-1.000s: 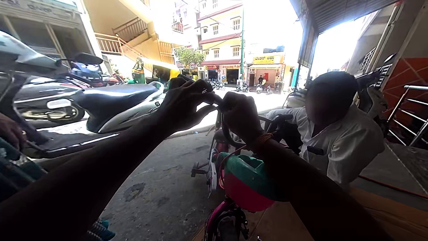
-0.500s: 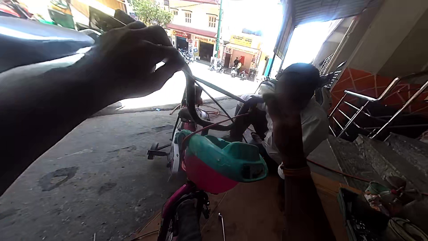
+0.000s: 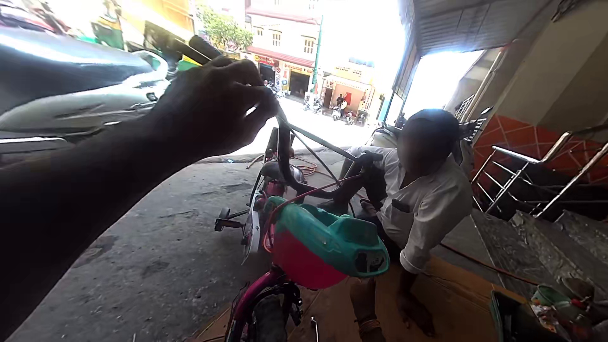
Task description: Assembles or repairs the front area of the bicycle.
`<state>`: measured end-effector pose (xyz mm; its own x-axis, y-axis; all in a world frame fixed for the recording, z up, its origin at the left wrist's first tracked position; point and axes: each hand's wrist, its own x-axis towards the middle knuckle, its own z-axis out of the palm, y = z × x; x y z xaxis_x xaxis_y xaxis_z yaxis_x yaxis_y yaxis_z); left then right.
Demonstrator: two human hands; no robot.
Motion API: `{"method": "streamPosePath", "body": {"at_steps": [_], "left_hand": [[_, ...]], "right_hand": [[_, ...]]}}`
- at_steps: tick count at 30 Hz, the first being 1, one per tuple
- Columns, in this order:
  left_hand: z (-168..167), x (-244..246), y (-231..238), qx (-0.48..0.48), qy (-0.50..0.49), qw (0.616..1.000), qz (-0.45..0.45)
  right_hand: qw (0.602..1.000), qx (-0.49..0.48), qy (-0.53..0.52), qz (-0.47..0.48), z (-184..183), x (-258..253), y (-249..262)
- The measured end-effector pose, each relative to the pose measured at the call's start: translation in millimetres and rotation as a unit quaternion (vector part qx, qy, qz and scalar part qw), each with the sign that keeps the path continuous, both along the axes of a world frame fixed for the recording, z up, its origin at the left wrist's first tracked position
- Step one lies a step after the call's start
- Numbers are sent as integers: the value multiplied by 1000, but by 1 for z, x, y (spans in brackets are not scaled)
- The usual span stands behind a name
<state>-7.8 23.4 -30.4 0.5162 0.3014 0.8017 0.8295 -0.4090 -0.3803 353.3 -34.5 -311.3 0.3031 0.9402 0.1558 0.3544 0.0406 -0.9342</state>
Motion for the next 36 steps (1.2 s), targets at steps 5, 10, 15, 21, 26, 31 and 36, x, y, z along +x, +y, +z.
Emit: {"method": "streamPosePath", "body": {"at_steps": [5, 10, 15, 21, 26, 31, 36], "left_hand": [[9, 29, -44, -62, -33, 997, 43], [4, 36, -47, -56, -54, 996, 40], [3, 35, -45, -56, -77, 995, 43], [-4, 7, -33, -56, -132, 990, 4], [-19, -33, -4, -132, -224, 964, -59], [-24, -48, 0, -247, -316, 914, -65], [-23, -60, -28, -366, -422, 828, -39]], "right_hand": [[990, 112, 67, 49, -75, -5, 25], [989, 33, 96, 110, -52, -41, 13], [930, 11, 305, 207, -35, -86, -6], [886, -24, 380, 263, -37, -104, -1], [901, -128, 294, 293, -17, -119, -2], [916, -79, 264, 293, -18, -139, -11], [916, -71, 275, 283, -22, -146, -29]]}}
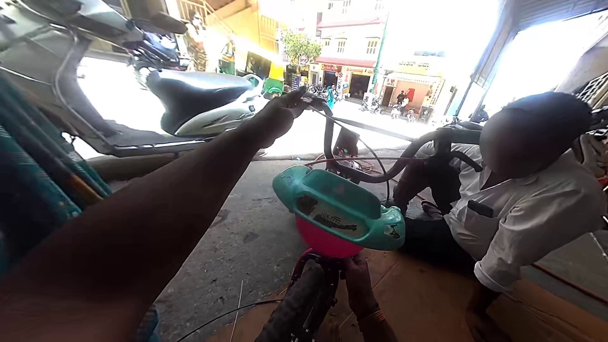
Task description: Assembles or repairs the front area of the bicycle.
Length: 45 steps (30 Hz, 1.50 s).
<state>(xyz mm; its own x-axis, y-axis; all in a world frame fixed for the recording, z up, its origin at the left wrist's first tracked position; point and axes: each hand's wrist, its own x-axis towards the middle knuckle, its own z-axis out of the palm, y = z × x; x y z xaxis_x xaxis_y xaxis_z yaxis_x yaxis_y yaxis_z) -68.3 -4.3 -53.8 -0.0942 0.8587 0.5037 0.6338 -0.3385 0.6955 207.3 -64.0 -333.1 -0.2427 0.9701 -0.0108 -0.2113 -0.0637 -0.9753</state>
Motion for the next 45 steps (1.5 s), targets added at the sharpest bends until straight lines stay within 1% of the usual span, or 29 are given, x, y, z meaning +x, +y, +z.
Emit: {"method": "streamPosePath", "body": {"at_steps": [2, 3, 4, 5, 6, 7, 8, 9, 10, 11, 13, 14, 17, 21, 24, 27, 28, 29, 31, 32, 34, 37, 40, 43, 45], "left_hand": [[-16, 7, -26, 16, -44, 999, -10], [-33, 13, -42, 21, -72, 997, -15], [-58, 24, -62, 22, -113, 993, -13], [-91, 37, -85, 19, -145, 989, -6], [-125, 53, -111, -2, -149, 989, 10], [-156, 69, -136, -66, -121, 990, 27], [-181, 81, -157, -158, -70, 985, 9], [-199, 91, -172, -250, -10, 968, -31], [-210, 100, -182, -312, 48, 947, -65], [-218, 107, -188, -344, 103, 930, -77], [-227, 110, -191, -372, 187, 907, -69], [-227, 106, -189, -383, 201, 899, -64], [-222, 81, -182, -425, 169, 886, -78], [-228, 55, -180, -427, 141, 884, -126], [-231, 43, -181, -429, 162, 881, -116], [-231, 37, -176, -412, 173, 890, -89], [-232, 35, -171, -392, 155, 903, -78], [-235, 37, -164, -354, 123, 925, -61], [-240, 49, -146, -268, 33, 963, -20], [-244, 58, -136, -233, -16, 972, -8], [-255, 75, -116, -206, -81, 975, -9], [-266, 94, -96, -230, -77, 970, 2], [-268, 95, -86, -238, -91, 967, 15], [-274, 92, -78, -186, -167, 968, 15], [-277, 92, -74, -152, -189, 970, 0]], "right_hand": [[1000, -5, 20, -3, -2, 1, -4], [1000, -6, 24, -4, -3, 3, -5], [1000, -5, 26, -5, -4, 4, -6], [1000, -5, 25, -2, -4, 6, -7], [1000, -5, 25, -1, -4, 7, -6], [1000, -5, 23, -1, -4, 9, -5], [1000, -6, 19, -2, -4, 10, -3], [1000, -9, 14, -7, -4, 11, -1], [1000, -15, 7, -10, -6, 11, 1], [1000, -21, 2, -13, -8, 11, 3], [999, -29, 0, -21, -12, 11, 4], [999, -29, 3, -21, -12, 10, 4], [1000, -12, 7, -4, -2, 3, 1], [1000, -8, 18, 20, 1, -2, -5], [998, 1, 37, 54, 3, 0, -10], [998, 9, 10, 68, 4, 14, -8], [998, 17, -7, 56, 4, 20, -4], [998, 30, -27, 37, 5, 28, 1], [997, 51, -63, -3, 8, 39, 10], [995, 60, -74, -14, 9, 43, 14], [994, 76, -84, -13, 12, 47, 17], [994, 81, -70, -2, 17, 47, 15], [996, 75, -45, -6, 30, 41, 19], [998, 52, 4, -28, 46, 26, 36], [998, 49, 33, -38, 55, 13, 51]]}}
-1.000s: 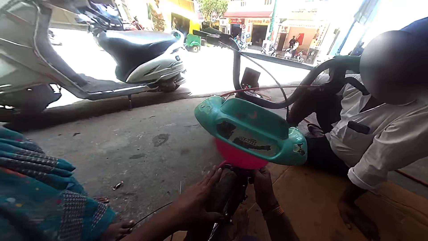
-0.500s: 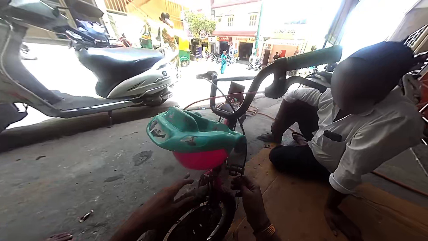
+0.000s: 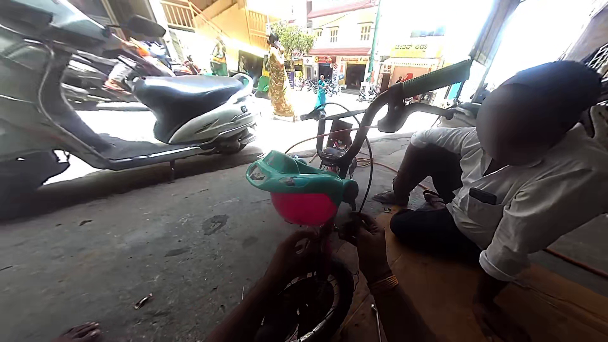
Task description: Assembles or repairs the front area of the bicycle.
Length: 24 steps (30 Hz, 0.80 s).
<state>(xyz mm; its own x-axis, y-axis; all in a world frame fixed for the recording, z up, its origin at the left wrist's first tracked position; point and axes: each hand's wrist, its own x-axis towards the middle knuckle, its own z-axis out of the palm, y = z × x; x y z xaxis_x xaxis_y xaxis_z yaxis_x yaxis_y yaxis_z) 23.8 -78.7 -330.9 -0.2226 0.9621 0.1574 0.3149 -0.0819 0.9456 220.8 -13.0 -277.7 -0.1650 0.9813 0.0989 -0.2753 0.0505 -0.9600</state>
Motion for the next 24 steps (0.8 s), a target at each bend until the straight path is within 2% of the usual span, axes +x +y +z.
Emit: {"method": "streamPosePath", "body": {"at_steps": [5, 9, 18, 24], "left_hand": [[6, 13, 9, 8, -77, 997, 8], [11, 22, 19, -16, -139, 990, 17], [-2, 38, 32, 55, -111, 992, 27], [-8, 22, 26, 71, -81, 994, 3]], "right_hand": [[1000, 13, -5, -16, 22, -29, 28], [999, 27, -16, -35, 16, -34, 41], [1000, -7, 5, -27, 12, -32, 51], [998, -20, 51, -11, 11, -49, 48]]}}
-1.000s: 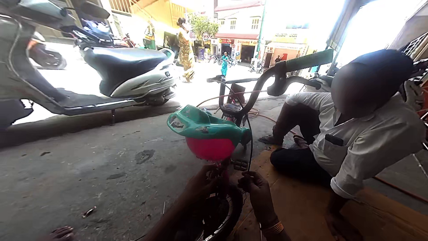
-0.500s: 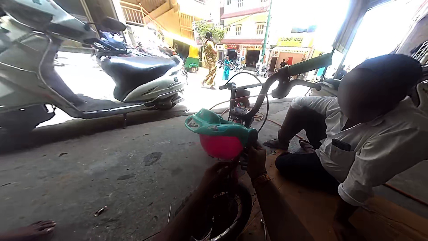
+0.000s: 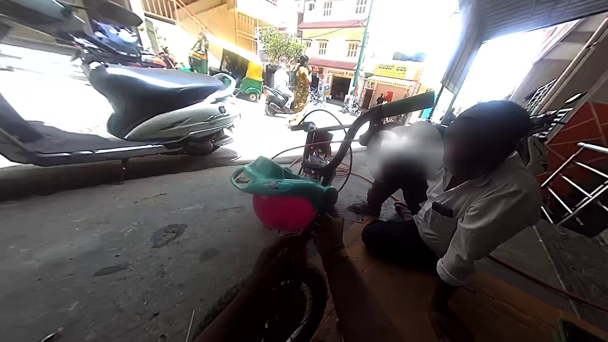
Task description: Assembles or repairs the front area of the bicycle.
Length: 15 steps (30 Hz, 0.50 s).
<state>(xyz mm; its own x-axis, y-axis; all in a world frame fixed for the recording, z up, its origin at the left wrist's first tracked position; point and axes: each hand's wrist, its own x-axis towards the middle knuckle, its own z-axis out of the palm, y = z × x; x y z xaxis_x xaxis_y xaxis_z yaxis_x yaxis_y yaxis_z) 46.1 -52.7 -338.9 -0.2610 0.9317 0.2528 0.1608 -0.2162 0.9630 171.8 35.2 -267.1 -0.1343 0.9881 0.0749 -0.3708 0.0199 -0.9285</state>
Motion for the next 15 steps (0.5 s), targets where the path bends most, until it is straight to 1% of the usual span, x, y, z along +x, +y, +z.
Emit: {"method": "streamPosePath", "body": {"at_steps": [1, 3, 5, 7, 10, 13, 15], "left_hand": [[-2, -1, 0, 4, 9, 1000, -6], [4, 6, -2, 16, 7, 1000, -16], [13, 13, -1, 28, -28, 999, -31], [6, 10, 8, 38, -57, 997, -45], [13, 11, 11, -1, -69, 997, -33], [41, 28, 5, -63, -75, 995, 10], [48, 32, 6, -88, -91, 992, 18]], "right_hand": [[1000, 7, 7, -8, 3, -1, -2], [999, 34, -11, -9, 13, 5, -5], [997, 43, -56, -6, 23, 13, -6], [995, 36, -95, -16, 29, 17, -8], [996, 35, -86, -8, 32, 21, -6], [997, 29, -74, -22, 36, 23, -7], [996, 29, -83, -25, 31, 25, -1]]}}
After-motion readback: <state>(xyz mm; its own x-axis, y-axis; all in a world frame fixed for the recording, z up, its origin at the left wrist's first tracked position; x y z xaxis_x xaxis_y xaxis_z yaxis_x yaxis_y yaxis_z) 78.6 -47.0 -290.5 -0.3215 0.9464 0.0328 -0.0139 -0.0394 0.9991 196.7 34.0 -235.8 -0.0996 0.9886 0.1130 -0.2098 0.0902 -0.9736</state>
